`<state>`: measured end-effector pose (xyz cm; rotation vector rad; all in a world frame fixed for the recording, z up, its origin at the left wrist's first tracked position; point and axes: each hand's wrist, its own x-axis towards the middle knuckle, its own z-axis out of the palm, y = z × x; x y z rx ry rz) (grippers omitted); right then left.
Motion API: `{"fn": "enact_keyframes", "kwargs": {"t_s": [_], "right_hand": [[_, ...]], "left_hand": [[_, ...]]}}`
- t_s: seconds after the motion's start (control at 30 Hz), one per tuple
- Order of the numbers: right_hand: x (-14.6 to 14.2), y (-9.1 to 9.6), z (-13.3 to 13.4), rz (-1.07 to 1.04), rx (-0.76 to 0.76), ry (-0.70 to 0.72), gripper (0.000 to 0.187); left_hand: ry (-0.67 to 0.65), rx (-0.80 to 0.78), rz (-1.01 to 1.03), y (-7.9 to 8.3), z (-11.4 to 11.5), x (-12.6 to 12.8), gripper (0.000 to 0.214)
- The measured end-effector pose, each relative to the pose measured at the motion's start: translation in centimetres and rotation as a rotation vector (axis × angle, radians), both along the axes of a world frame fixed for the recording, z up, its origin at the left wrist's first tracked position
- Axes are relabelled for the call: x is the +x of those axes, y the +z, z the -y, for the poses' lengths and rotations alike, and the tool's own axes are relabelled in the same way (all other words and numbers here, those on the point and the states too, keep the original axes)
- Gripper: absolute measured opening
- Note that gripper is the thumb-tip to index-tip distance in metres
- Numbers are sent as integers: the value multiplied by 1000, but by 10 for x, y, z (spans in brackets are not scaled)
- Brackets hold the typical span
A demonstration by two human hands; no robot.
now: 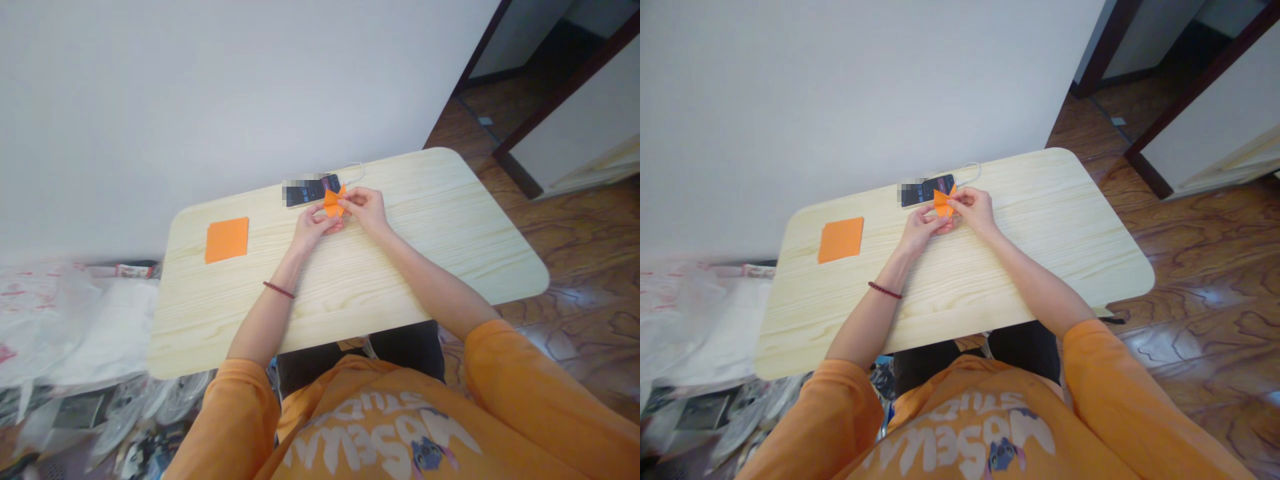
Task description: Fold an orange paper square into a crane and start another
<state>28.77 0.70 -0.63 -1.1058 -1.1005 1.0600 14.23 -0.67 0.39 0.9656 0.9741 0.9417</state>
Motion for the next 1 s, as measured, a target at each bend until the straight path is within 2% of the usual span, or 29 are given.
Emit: {"fn": "enact_keyframes", "kwargs": {"t_s": [0.47, 0.77, 1.0], "right_hand": [[1, -3, -1, -1, -8, -11, 29], [3, -1, -1, -10, 13, -32, 31], [0, -1, 0, 4, 21, -28, 29]], "left_hand": [[-38, 21, 31, 1, 2, -3, 56], [38, 22, -8, 3, 1, 0, 62], [70, 89, -59, 0, 4, 2, 69]]}}
